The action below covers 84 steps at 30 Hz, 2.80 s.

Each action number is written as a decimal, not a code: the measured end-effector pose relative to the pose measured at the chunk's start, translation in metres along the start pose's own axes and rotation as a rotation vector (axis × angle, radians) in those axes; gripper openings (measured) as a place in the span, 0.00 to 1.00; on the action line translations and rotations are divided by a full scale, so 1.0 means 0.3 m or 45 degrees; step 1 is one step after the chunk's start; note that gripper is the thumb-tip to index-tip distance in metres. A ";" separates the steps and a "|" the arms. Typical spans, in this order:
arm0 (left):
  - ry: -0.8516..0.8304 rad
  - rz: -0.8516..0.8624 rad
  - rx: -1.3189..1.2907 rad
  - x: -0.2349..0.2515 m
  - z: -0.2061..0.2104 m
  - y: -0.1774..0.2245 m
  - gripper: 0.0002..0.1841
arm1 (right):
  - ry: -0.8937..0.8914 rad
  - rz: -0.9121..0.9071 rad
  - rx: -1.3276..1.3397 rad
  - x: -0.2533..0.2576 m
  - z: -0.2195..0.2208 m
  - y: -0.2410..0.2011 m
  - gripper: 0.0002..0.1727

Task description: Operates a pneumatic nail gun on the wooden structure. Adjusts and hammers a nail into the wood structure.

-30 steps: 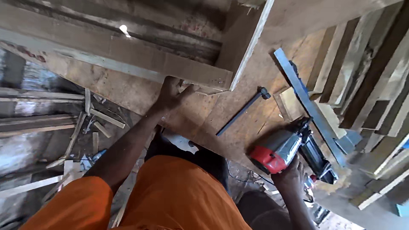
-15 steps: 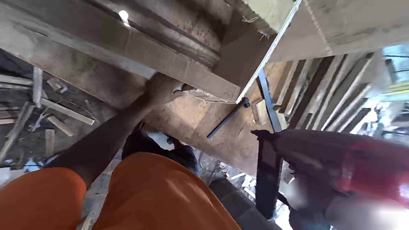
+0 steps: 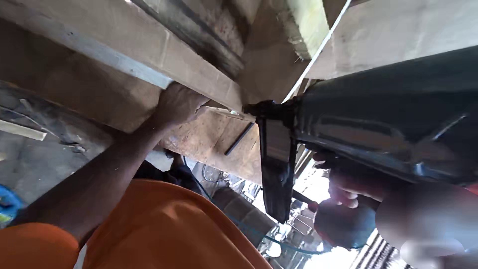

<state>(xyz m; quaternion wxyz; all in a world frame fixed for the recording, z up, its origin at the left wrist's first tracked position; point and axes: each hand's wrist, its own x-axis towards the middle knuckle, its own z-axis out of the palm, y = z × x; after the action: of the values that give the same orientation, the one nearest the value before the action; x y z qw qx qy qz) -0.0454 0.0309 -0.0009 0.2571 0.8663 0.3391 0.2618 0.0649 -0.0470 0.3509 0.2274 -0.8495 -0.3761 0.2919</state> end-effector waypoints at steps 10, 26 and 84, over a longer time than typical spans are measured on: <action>-0.004 -0.012 0.042 -0.002 0.027 -0.017 0.20 | -0.409 0.302 -0.179 0.052 -0.135 0.038 0.07; 0.077 -0.023 0.112 0.001 0.030 -0.017 0.18 | -0.519 0.213 0.017 0.043 -0.169 0.207 0.04; -0.260 -0.309 0.236 0.156 -0.003 0.219 0.22 | 0.045 0.113 -0.669 0.590 -0.125 1.370 0.39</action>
<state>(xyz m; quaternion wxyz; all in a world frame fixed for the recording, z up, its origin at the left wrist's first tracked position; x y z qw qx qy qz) 0.0134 0.0229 0.0536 0.2389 0.8611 0.4359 0.1072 0.3946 -0.1689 0.0717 -0.0075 -0.9000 -0.3973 0.1790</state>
